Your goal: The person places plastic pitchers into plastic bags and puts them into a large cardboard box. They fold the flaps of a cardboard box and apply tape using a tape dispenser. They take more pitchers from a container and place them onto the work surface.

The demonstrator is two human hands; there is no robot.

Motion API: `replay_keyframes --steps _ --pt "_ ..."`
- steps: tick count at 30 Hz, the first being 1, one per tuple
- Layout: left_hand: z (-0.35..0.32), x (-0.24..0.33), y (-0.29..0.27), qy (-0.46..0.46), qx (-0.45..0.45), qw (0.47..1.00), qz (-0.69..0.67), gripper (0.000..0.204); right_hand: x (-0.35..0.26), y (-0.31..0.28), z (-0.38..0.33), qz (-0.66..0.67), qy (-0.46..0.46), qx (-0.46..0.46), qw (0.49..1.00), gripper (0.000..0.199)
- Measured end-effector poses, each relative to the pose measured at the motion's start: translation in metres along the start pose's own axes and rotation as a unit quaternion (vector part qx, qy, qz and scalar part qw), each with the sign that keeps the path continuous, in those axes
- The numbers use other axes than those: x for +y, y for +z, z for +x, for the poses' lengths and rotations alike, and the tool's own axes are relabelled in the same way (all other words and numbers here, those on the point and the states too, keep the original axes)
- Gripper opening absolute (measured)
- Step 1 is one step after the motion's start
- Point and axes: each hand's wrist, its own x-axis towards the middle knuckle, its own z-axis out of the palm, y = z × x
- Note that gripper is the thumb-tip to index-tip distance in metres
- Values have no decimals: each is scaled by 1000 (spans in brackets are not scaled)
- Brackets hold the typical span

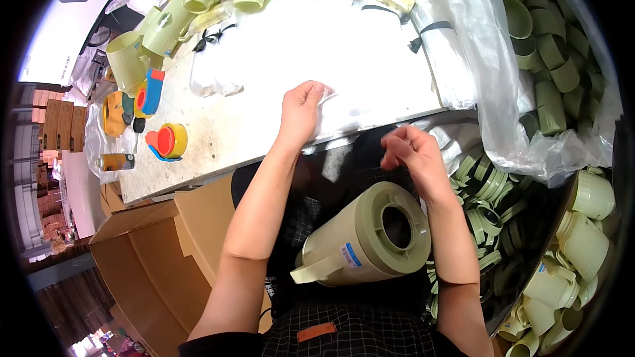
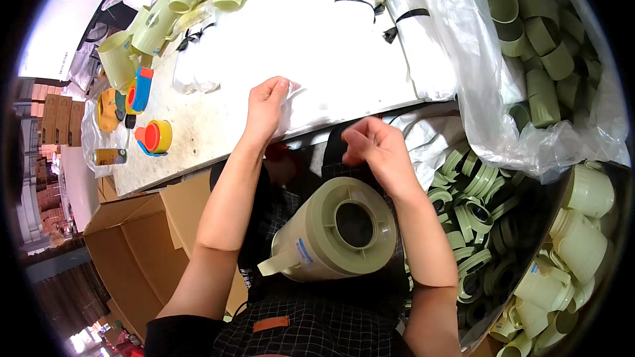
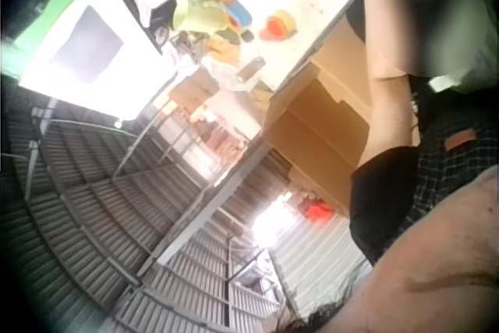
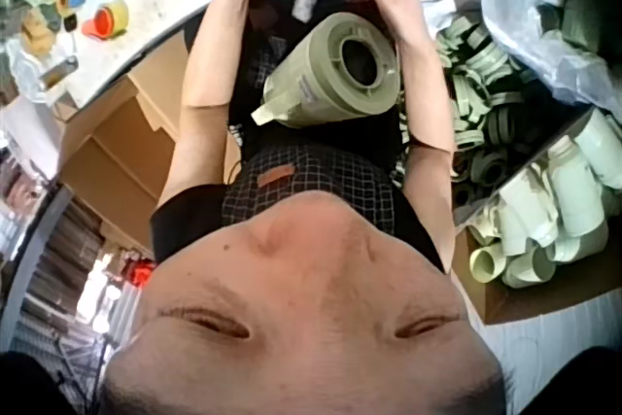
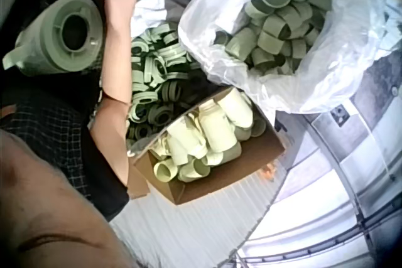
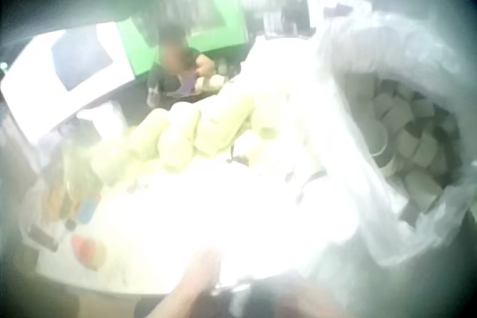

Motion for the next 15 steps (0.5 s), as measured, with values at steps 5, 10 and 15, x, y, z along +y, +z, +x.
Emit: replay_keyframes --steps 5,10,15 --pt "-47 34 11 -1 -134 962 -240 25 -10 39 11 -170 -70 110 977 34" --pt "-78 36 16 -33 -145 947 -285 9 -2 36 2 -150 -200 74 965 10" --pt "-95 51 7 12 -134 949 -287 9 16 9 1 71 -135 121 981 20"
